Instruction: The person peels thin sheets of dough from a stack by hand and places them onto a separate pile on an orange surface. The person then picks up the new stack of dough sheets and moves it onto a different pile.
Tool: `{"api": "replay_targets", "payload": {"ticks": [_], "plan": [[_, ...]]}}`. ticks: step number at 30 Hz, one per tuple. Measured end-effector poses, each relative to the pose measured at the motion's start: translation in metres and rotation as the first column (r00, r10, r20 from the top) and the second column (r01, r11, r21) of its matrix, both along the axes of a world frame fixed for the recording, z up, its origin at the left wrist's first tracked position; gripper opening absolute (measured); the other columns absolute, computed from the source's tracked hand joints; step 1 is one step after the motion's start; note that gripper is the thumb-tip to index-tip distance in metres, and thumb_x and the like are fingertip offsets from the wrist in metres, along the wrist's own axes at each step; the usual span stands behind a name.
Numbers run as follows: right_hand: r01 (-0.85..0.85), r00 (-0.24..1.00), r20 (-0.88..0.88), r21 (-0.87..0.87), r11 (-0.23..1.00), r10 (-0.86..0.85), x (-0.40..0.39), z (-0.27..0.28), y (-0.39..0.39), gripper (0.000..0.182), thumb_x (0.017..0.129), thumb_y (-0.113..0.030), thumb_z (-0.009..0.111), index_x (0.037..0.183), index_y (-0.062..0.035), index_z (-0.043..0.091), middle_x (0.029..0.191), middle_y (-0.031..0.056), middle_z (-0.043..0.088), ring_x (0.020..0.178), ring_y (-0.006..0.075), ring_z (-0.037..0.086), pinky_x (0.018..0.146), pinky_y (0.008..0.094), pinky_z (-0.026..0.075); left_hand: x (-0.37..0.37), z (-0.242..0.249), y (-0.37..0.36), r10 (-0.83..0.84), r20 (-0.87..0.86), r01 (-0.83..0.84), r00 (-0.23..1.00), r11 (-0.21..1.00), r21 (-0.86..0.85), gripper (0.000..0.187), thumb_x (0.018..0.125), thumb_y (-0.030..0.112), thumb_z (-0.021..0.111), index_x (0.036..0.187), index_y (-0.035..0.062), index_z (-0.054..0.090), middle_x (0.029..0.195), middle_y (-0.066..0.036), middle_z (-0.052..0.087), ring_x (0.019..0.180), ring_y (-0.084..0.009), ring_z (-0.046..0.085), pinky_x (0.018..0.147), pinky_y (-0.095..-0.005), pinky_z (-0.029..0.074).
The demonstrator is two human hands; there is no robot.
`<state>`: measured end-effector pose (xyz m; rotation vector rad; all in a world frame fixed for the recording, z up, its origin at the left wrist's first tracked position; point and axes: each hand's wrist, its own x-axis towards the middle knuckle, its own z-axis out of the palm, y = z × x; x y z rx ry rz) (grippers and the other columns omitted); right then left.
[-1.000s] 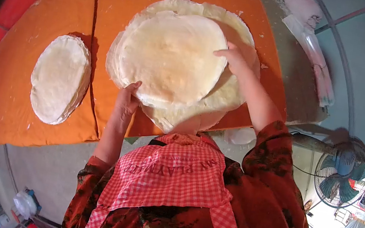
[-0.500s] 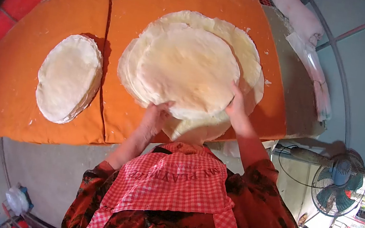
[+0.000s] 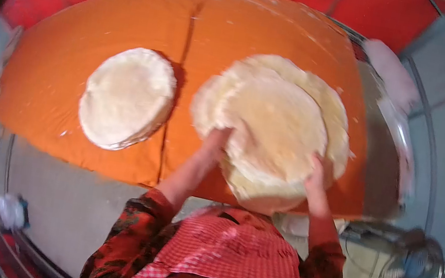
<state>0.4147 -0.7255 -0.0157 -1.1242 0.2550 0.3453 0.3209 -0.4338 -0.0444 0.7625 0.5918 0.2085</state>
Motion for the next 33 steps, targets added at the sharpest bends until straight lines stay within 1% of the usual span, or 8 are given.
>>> {"api": "replay_targets", "payload": {"ticks": [6, 12, 14, 16, 18, 24, 27, 33], "plan": [[-0.069, 0.997, -0.037, -0.161, 0.985, 0.064, 0.004, -0.015, -0.008, 0.042, 0.081, -0.014, 0.063, 0.121, -0.0026, 0.055, 0.113, 0.0113, 0.060, 0.104, 0.0261, 0.057, 0.092, 0.0393, 0.045, -0.008, 0.018, 0.004, -0.043, -0.015, 0.038, 0.999, 0.967, -0.250, 0.037, 0.083, 0.002, 0.058, 0.118, -0.0035, 0.046, 0.108, -0.019, 0.060, 0.096, -0.0305, 0.060, 0.082, -0.0416, 0.052], [-0.038, 0.976, 0.185, -0.356, 0.934, 0.111, 0.011, -0.037, -0.016, 0.048, 0.077, -0.010, 0.065, 0.122, -0.0002, 0.054, 0.116, 0.0113, 0.060, 0.104, 0.0259, 0.057, 0.088, 0.0371, 0.045, -0.004, 0.001, -0.010, 0.130, -0.087, -0.110, 0.988, 0.972, 0.206, 0.036, 0.081, 0.000, 0.054, 0.116, -0.0040, 0.047, 0.101, -0.015, 0.062, 0.093, -0.0259, 0.061, 0.077, -0.0355, 0.052], [-0.077, 0.989, 0.046, -0.653, 0.754, 0.140, -0.012, 0.044, 0.016, 0.049, 0.077, -0.008, 0.064, 0.124, -0.0006, 0.052, 0.117, 0.0110, 0.059, 0.104, 0.0251, 0.057, 0.090, 0.0365, 0.045, -0.006, 0.016, -0.011, 0.128, -0.142, -0.093, 0.982, 0.968, 0.232, 0.035, 0.081, -0.001, 0.057, 0.115, -0.0019, 0.048, 0.101, -0.016, 0.063, 0.090, -0.0254, 0.062, 0.077, -0.0351, 0.052], [-0.101, 0.987, 0.035, -0.632, 0.768, 0.159, -0.014, 0.054, 0.014, 0.050, 0.077, -0.006, 0.062, 0.126, -0.0014, 0.051, 0.118, 0.0106, 0.058, 0.105, 0.0244, 0.056, 0.090, 0.0365, 0.045, -0.017, 0.031, -0.023, 0.132, -0.163, -0.092, 0.978, 0.969, 0.229, 0.035, 0.081, -0.002, 0.058, 0.115, -0.0011, 0.049, 0.100, -0.015, 0.063, 0.087, -0.0249, 0.063, 0.076, -0.0345, 0.052], [-0.096, 0.975, 0.171, -0.266, 0.959, 0.145, 0.011, 0.012, -0.016, 0.050, 0.078, -0.004, 0.060, 0.127, -0.0024, 0.049, 0.118, 0.0103, 0.057, 0.104, 0.0237, 0.056, 0.088, 0.0370, 0.046, -0.025, 0.044, -0.033, 0.146, -0.128, -0.116, 0.981, 0.970, 0.213, 0.035, 0.081, -0.001, 0.057, 0.115, -0.0017, 0.050, 0.099, -0.015, 0.064, 0.085, -0.0243, 0.063, 0.075, -0.0336, 0.052], [-0.268, 0.951, 0.069, -0.300, 0.916, 0.301, 0.017, -0.001, -0.041, 0.052, 0.079, -0.004, 0.059, 0.130, -0.0014, 0.046, 0.120, 0.0087, 0.057, 0.110, 0.0234, 0.054, 0.095, 0.0357, 0.042, -0.048, 0.041, -0.040, 0.140, -0.137, -0.175, 0.981, 0.940, -0.293, 0.044, 0.079, 0.007, 0.062, 0.118, -0.0008, 0.044, 0.094, -0.012, 0.060, 0.077, -0.0202, 0.059, 0.058, -0.0367, 0.047], [-0.270, 0.963, -0.040, -0.176, 0.947, 0.267, 0.018, 0.014, -0.036, 0.053, 0.077, 0.000, 0.058, 0.130, -0.0012, 0.046, 0.121, 0.0094, 0.056, 0.112, 0.0230, 0.053, 0.096, 0.0347, 0.041, -0.038, 0.013, -0.028, 0.020, -0.103, -0.043, 0.994, 0.972, -0.231, 0.047, 0.078, 0.010, 0.065, 0.119, 0.0007, 0.043, 0.094, -0.012, 0.059, 0.077, -0.0207, 0.059, 0.058, -0.0360, 0.048], [-0.157, 0.901, 0.268, -0.531, 0.833, 0.341, 0.036, 0.075, -0.012, 0.056, 0.073, 0.005, 0.057, 0.129, 0.0004, 0.047, 0.121, 0.0117, 0.057, 0.111, 0.0234, 0.054, 0.095, 0.0361, 0.042, -0.028, 0.040, -0.018, -0.131, -0.261, 0.095, 0.957, 0.985, -0.146, 0.024, 0.078, 0.005, 0.066, 0.099, 0.0060, 0.055, 0.088, -0.008, 0.061, 0.085, -0.0231, 0.062, 0.076, -0.0361, 0.053]]}}
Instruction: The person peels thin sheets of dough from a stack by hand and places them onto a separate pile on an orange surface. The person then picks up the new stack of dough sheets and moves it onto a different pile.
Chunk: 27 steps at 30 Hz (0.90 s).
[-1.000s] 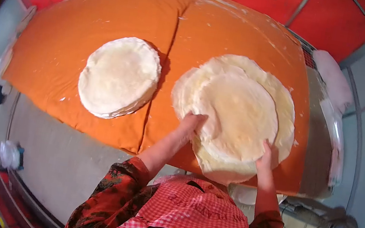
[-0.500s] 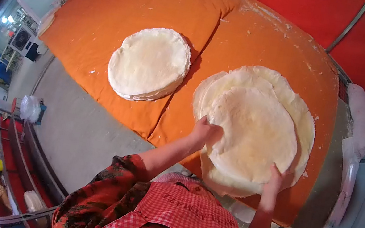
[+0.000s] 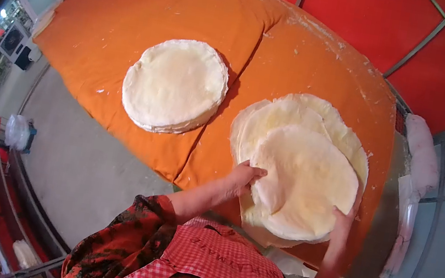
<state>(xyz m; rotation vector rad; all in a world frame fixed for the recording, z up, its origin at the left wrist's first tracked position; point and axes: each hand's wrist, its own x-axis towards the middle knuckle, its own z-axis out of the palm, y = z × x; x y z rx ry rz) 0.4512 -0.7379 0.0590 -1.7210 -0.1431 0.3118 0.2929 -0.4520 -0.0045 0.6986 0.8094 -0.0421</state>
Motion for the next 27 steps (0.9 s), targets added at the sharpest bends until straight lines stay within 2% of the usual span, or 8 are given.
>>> {"api": "replay_targets", "payload": {"ticks": [4, 7, 10, 16, 21, 24, 25, 27], "plan": [[-0.122, 0.990, 0.048, -0.170, 0.978, 0.132, -0.003, 0.088, 0.050, 0.058, 0.072, 0.010, 0.052, 0.129, 0.0011, 0.046, 0.120, 0.0127, 0.057, 0.109, 0.0231, 0.056, 0.096, 0.0352, 0.041, -0.028, 0.040, 0.025, 0.170, 0.291, -0.145, 0.941, 0.984, -0.106, 0.032, 0.079, -0.001, 0.062, 0.110, 0.0017, 0.054, 0.098, -0.011, 0.063, 0.087, -0.0232, 0.062, 0.078, -0.0362, 0.052], [-0.376, 0.921, 0.068, -0.104, 0.921, 0.384, -0.007, 0.135, 0.127, 0.057, 0.073, 0.012, 0.053, 0.129, 0.0026, 0.046, 0.119, 0.0126, 0.058, 0.108, 0.0219, 0.056, 0.095, 0.0338, 0.042, -0.073, 0.088, 0.073, 0.265, 0.365, -0.240, 0.892, 0.964, -0.111, 0.036, 0.080, -0.003, 0.057, 0.116, 0.0019, 0.052, 0.101, -0.011, 0.063, 0.088, -0.0232, 0.062, 0.076, -0.0365, 0.052], [-0.515, 0.842, 0.152, -0.057, 0.855, 0.517, -0.010, 0.144, 0.226, 0.055, 0.075, 0.006, 0.058, 0.129, 0.0033, 0.046, 0.118, 0.0116, 0.058, 0.108, 0.0205, 0.056, 0.094, 0.0323, 0.043, -0.117, 0.100, 0.129, 0.347, 0.407, -0.419, 0.845, 0.902, 0.102, 0.032, 0.081, -0.001, 0.057, 0.113, 0.0015, 0.053, 0.099, -0.011, 0.064, 0.085, -0.0190, 0.063, 0.073, -0.0308, 0.051], [-0.770, 0.638, 0.184, 0.140, 0.623, 0.747, -0.011, 0.158, 0.424, 0.059, 0.074, 0.002, 0.065, 0.129, 0.0020, 0.044, 0.118, 0.0115, 0.058, 0.107, 0.0204, 0.057, 0.093, 0.0339, 0.045, -0.190, 0.160, 0.206, 0.528, 0.625, -0.775, 0.575, 0.597, 0.209, 0.035, 0.081, -0.001, 0.057, 0.116, 0.0014, 0.050, 0.104, -0.009, 0.061, 0.088, -0.0173, 0.061, 0.076, -0.0294, 0.050], [-0.885, 0.433, 0.112, 0.243, 0.398, 0.894, 0.013, 0.080, 0.539, 0.052, 0.076, -0.003, 0.067, 0.125, 0.0014, 0.049, 0.115, 0.0093, 0.060, 0.102, 0.0192, 0.059, 0.089, 0.0335, 0.048, -0.195, 0.112, 0.226, 0.663, 0.505, -0.822, 0.553, 0.533, 0.200, 0.048, 0.080, -0.001, 0.057, 0.126, 0.0001, 0.042, 0.110, -0.011, 0.058, 0.096, -0.0217, 0.059, 0.080, -0.0338, 0.050], [-0.906, 0.419, -0.092, 0.026, 0.423, 0.903, 0.037, -0.022, 0.577, 0.048, 0.078, -0.007, 0.067, 0.123, 0.0012, 0.052, 0.112, 0.0082, 0.062, 0.099, 0.0178, 0.060, 0.088, 0.0323, 0.048, -0.189, 0.020, 0.244, 0.687, 0.294, -0.738, 0.665, 0.666, 0.112, 0.044, 0.083, 0.005, 0.057, 0.124, 0.0024, 0.043, 0.107, -0.011, 0.058, 0.092, -0.0226, 0.059, 0.071, -0.0341, 0.051], [-0.907, 0.421, -0.193, -0.095, 0.410, 0.886, 0.040, -0.045, 0.578, 0.046, 0.079, -0.007, 0.066, 0.123, 0.0009, 0.053, 0.113, 0.0079, 0.062, 0.100, 0.0174, 0.059, 0.088, 0.0319, 0.048, -0.189, 0.019, 0.243, 0.729, 0.259, -0.764, 0.633, 0.643, 0.059, 0.042, 0.083, 0.006, 0.056, 0.124, 0.0033, 0.043, 0.108, -0.009, 0.058, 0.093, -0.0225, 0.060, 0.072, -0.0348, 0.051], [-0.877, 0.471, -0.176, 0.009, 0.480, 0.864, 0.031, -0.055, 0.575, 0.044, 0.080, -0.004, 0.063, 0.122, 0.0019, 0.052, 0.114, 0.0087, 0.061, 0.101, 0.0183, 0.059, 0.089, 0.0321, 0.047, -0.188, 0.018, 0.245, 0.798, 0.179, -0.805, 0.576, 0.592, -0.046, 0.039, 0.085, 0.007, 0.054, 0.123, 0.0051, 0.044, 0.109, -0.007, 0.058, 0.095, -0.0221, 0.060, 0.074, -0.0363, 0.051]]}}
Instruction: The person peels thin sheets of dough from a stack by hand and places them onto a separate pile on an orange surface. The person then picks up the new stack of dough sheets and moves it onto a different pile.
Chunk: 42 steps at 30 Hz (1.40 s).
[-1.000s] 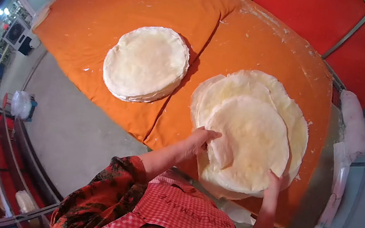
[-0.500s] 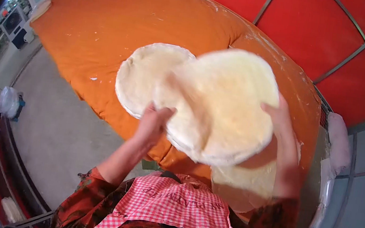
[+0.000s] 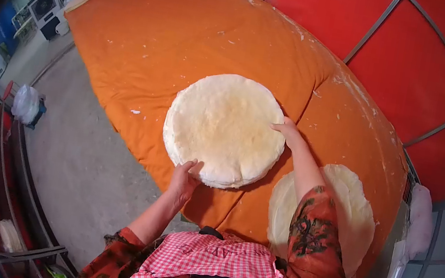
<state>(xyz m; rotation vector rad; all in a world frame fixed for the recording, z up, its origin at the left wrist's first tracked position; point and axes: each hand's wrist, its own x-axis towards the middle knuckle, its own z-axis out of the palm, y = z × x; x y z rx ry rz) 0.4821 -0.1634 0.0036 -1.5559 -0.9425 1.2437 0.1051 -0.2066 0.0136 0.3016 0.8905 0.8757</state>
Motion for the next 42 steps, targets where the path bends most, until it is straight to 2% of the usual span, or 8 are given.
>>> {"api": "replay_targets", "payload": {"ticks": [13, 16, 18, 28, 32, 35, 38, 42], "plan": [[0.165, 0.962, 0.218, 0.002, 0.986, -0.162, 0.002, 0.018, -0.026, 0.039, 0.089, -0.022, 0.055, 0.121, 0.0010, 0.054, 0.114, 0.0082, 0.061, 0.109, 0.0162, 0.054, 0.095, 0.0337, 0.041, -0.044, -0.012, 0.028, -0.049, -0.486, 0.213, 0.873, 0.933, 0.289, 0.016, 0.089, 0.021, 0.060, 0.085, 0.0055, 0.057, 0.073, -0.001, 0.057, 0.068, -0.0121, 0.057, 0.057, -0.0259, 0.045], [0.475, 0.879, -0.061, 0.040, 0.879, -0.472, 0.024, -0.011, -0.037, 0.053, 0.093, -0.043, 0.048, 0.127, -0.0019, 0.050, 0.124, 0.0085, 0.055, 0.118, 0.0168, 0.047, 0.102, 0.0351, 0.034, -0.064, -0.024, 0.086, 0.363, -0.512, 0.046, 0.778, 0.781, 0.623, 0.031, 0.092, 0.030, 0.055, 0.106, 0.0025, 0.054, 0.101, -0.007, 0.058, 0.094, -0.0141, 0.056, 0.082, -0.0280, 0.045], [0.478, 0.865, -0.247, 0.134, 0.868, -0.438, 0.032, -0.061, -0.032, 0.073, 0.090, -0.056, 0.045, 0.140, -0.0028, 0.033, 0.144, 0.0109, 0.036, 0.133, 0.0201, 0.031, 0.110, 0.0331, 0.023, -0.050, -0.013, 0.110, 0.183, -0.248, -0.067, 0.951, 0.908, 0.413, 0.036, 0.094, 0.026, 0.053, 0.119, 0.0012, 0.047, 0.115, -0.010, 0.052, 0.105, -0.0166, 0.051, 0.089, -0.0289, 0.041], [0.263, 0.959, 0.081, 0.111, 0.958, -0.273, -0.019, -0.014, -0.031, 0.057, 0.094, -0.040, 0.047, 0.134, 0.0006, 0.040, 0.134, 0.0134, 0.048, 0.126, 0.0225, 0.042, 0.103, 0.0338, 0.033, -0.039, -0.041, 0.116, 0.102, -0.441, 0.203, 0.892, 0.780, 0.592, 0.049, 0.091, 0.014, 0.053, 0.134, 0.0000, 0.035, 0.128, -0.011, 0.046, 0.114, -0.0202, 0.046, 0.098, -0.0305, 0.036], [0.377, 0.658, 0.566, 0.323, 0.868, -0.497, -0.031, -0.020, -0.025, 0.058, 0.092, -0.042, 0.048, 0.131, -0.0008, 0.041, 0.134, 0.0173, 0.047, 0.126, 0.0317, 0.042, 0.102, 0.0393, 0.035, -0.050, -0.080, 0.134, 0.347, -0.665, 0.271, 0.661, 0.716, 0.643, 0.059, 0.089, 0.014, 0.056, 0.139, -0.0007, 0.029, 0.136, -0.018, 0.038, 0.125, -0.0279, 0.039, 0.103, -0.0339, 0.031], [0.088, 0.250, 0.888, 0.376, 0.923, -0.385, -0.063, 0.001, -0.039, 0.065, 0.090, -0.046, 0.046, 0.139, -0.0058, 0.033, 0.148, 0.0134, 0.028, 0.137, 0.0283, 0.025, 0.109, 0.0511, 0.019, -0.032, -0.014, 0.105, 0.800, -0.547, 0.736, 0.245, 0.214, 0.642, 0.066, 0.089, 0.028, 0.056, 0.143, 0.0028, 0.026, 0.147, -0.021, 0.026, 0.136, -0.0358, 0.025, 0.108, -0.0466, 0.022], [-0.047, 0.255, 0.944, 0.229, 0.972, -0.210, -0.080, 0.004, -0.031, 0.062, 0.091, -0.044, 0.046, 0.141, -0.0107, 0.030, 0.151, 0.0096, 0.019, 0.142, 0.0250, 0.012, 0.111, 0.0529, 0.012, -0.016, -0.021, 0.084, 0.594, -0.797, 0.945, -0.106, 0.309, 0.105, 0.072, 0.088, 0.044, 0.052, 0.144, 0.0061, 0.028, 0.151, -0.019, 0.017, 0.139, -0.0391, 0.014, 0.107, -0.0587, 0.013], [-0.041, 0.381, 0.921, -0.072, 0.997, 0.082, -0.070, -0.031, -0.018, 0.069, 0.090, -0.052, 0.043, 0.144, -0.0127, 0.024, 0.153, 0.0064, 0.016, 0.142, 0.0240, 0.005, 0.111, 0.0533, 0.010, -0.016, -0.041, 0.086, 0.651, -0.758, 0.936, -0.031, 0.285, 0.206, 0.072, 0.087, 0.051, 0.048, 0.143, 0.0073, 0.031, 0.151, -0.017, 0.021, 0.140, -0.0373, 0.014, 0.105, -0.0621, 0.015]]}}
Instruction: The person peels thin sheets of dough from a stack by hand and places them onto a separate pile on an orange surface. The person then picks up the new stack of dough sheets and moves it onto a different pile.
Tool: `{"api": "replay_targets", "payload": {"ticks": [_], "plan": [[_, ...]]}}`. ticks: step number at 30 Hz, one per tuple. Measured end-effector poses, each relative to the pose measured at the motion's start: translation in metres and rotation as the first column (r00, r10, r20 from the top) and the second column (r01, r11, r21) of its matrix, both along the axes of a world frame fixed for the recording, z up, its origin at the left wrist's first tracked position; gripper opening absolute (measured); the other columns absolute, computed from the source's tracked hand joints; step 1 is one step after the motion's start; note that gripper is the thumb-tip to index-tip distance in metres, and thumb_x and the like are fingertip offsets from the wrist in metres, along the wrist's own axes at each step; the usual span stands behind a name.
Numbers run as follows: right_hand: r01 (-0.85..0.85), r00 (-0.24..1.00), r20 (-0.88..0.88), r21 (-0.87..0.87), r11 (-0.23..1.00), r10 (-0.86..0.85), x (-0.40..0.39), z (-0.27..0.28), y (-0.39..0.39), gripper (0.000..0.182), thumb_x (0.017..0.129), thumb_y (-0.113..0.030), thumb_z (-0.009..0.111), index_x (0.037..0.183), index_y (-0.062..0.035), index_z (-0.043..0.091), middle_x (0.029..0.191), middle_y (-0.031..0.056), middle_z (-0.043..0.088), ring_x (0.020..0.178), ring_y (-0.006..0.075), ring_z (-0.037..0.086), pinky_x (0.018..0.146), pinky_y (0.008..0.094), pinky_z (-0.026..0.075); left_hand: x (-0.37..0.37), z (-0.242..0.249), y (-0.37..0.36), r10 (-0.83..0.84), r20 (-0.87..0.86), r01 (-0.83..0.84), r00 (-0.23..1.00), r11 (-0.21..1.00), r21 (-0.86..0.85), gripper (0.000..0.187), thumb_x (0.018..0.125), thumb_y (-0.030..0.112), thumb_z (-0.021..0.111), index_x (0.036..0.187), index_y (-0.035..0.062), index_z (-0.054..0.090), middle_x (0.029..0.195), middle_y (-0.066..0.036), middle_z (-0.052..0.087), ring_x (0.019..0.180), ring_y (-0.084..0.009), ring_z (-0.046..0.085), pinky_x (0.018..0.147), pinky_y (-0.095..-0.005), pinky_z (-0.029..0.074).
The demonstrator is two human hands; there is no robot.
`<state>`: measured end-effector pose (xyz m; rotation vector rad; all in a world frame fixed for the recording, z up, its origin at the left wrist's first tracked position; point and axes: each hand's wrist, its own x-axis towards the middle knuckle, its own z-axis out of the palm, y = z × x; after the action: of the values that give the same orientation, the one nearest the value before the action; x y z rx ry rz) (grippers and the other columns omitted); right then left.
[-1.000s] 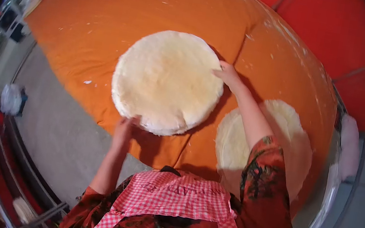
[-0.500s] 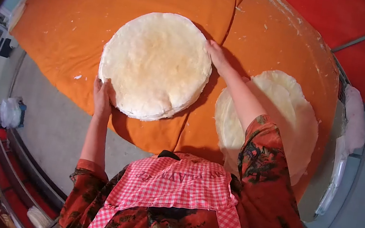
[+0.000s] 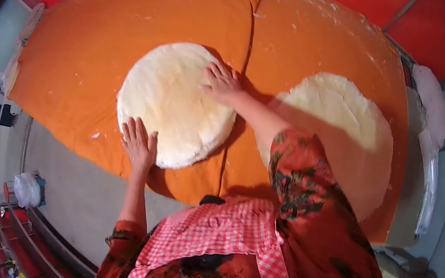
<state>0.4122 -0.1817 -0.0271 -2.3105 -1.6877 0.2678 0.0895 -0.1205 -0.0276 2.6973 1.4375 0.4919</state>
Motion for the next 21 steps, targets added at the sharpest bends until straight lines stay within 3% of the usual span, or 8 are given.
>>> {"api": "replay_targets", "payload": {"ticks": [3, 7, 11, 13, 14, 16, 19, 21], "plan": [[-0.058, 0.992, -0.114, -0.094, 0.994, 0.047, 0.011, 0.021, -0.007, 0.070, 0.089, -0.053, 0.044, 0.145, -0.0147, 0.024, 0.153, 0.0057, 0.015, 0.143, 0.0231, 0.005, 0.112, 0.0520, 0.009, -0.002, -0.003, -0.001, -0.027, 0.011, 0.027, 1.000, 0.999, 0.017, 0.072, 0.087, 0.051, 0.048, 0.142, 0.0079, 0.032, 0.150, -0.017, 0.023, 0.139, -0.0379, 0.015, 0.104, -0.0622, 0.018], [0.158, 0.979, -0.169, 0.289, 0.944, -0.112, 0.030, 0.036, -0.077, 0.058, 0.089, -0.045, 0.051, 0.135, -0.0105, 0.042, 0.146, 0.0102, 0.032, 0.137, 0.0250, 0.024, 0.110, 0.0444, 0.022, -0.006, -0.008, 0.006, -0.073, 0.024, 0.071, 0.997, 0.996, 0.054, 0.066, 0.088, 0.046, 0.052, 0.139, 0.0064, 0.037, 0.146, -0.020, 0.028, 0.136, -0.0400, 0.021, 0.103, -0.0576, 0.025], [0.432, 0.900, -0.275, 0.468, 0.771, -0.338, 0.049, 0.008, -0.256, 0.040, 0.086, -0.032, 0.060, 0.115, -0.0039, 0.058, 0.131, 0.0146, 0.050, 0.122, 0.0298, 0.047, 0.101, 0.0377, 0.038, -0.002, 0.019, -0.017, -0.199, 0.464, 0.107, 0.863, 0.970, 0.216, 0.039, 0.089, 0.022, 0.059, 0.118, -0.0042, 0.052, 0.126, -0.022, 0.045, 0.114, -0.0360, 0.044, 0.095, -0.0422, 0.039], [0.537, 0.842, -0.248, 0.319, 0.781, -0.478, 0.034, -0.009, -0.351, 0.038, 0.085, -0.028, 0.062, 0.112, -0.0025, 0.058, 0.131, 0.0155, 0.050, 0.121, 0.0302, 0.047, 0.100, 0.0394, 0.038, 0.011, 0.059, -0.086, -0.213, 0.620, 0.162, 0.755, 0.977, 0.138, 0.031, 0.090, 0.017, 0.057, 0.113, -0.0047, 0.053, 0.119, -0.020, 0.051, 0.106, -0.0307, 0.050, 0.092, -0.0405, 0.042], [0.532, 0.844, -0.273, 0.327, 0.781, -0.461, 0.014, -0.011, -0.387, 0.037, 0.084, -0.027, 0.063, 0.111, -0.0023, 0.058, 0.130, 0.0155, 0.050, 0.120, 0.0306, 0.047, 0.100, 0.0400, 0.038, 0.022, 0.046, -0.116, -0.108, 0.806, 0.358, 0.582, 0.924, -0.135, 0.023, 0.093, 0.013, 0.053, 0.109, -0.0041, 0.054, 0.105, -0.015, 0.058, 0.091, -0.0213, 0.055, 0.082, -0.0331, 0.047], [0.476, 0.877, -0.253, 0.343, 0.810, -0.408, -0.021, -0.009, -0.428, 0.037, 0.082, -0.026, 0.065, 0.110, -0.0022, 0.058, 0.128, 0.0154, 0.051, 0.119, 0.0315, 0.047, 0.099, 0.0410, 0.039, 0.049, 0.031, -0.181, 0.147, 0.824, 0.700, 0.547, 0.459, -0.547, 0.017, 0.091, 0.011, 0.056, 0.104, 0.0002, 0.057, 0.095, -0.009, 0.061, 0.076, -0.0151, 0.060, 0.069, -0.0295, 0.051], [0.386, 0.923, -0.156, 0.362, 0.849, -0.353, -0.054, -0.008, -0.457, 0.040, 0.079, -0.026, 0.067, 0.110, -0.0024, 0.057, 0.127, 0.0150, 0.051, 0.120, 0.0328, 0.046, 0.099, 0.0422, 0.038, 0.103, 0.015, -0.268, 0.405, 0.665, 0.716, 0.628, 0.035, -0.697, 0.021, 0.089, 0.006, 0.057, 0.109, 0.0013, 0.052, 0.099, -0.010, 0.060, 0.086, -0.0223, 0.062, 0.080, -0.0338, 0.052], [0.377, 0.926, -0.164, 0.383, 0.843, -0.340, -0.068, -0.017, -0.461, 0.042, 0.078, -0.027, 0.069, 0.111, -0.0024, 0.057, 0.128, 0.0147, 0.050, 0.121, 0.0334, 0.045, 0.099, 0.0429, 0.037, 0.129, -0.009, -0.289, 0.438, 0.616, 0.694, 0.654, -0.025, -0.720, 0.035, 0.088, 0.004, 0.053, 0.121, -0.0008, 0.041, 0.107, -0.014, 0.058, 0.097, -0.0252, 0.060, 0.085, -0.0371, 0.051]]}}
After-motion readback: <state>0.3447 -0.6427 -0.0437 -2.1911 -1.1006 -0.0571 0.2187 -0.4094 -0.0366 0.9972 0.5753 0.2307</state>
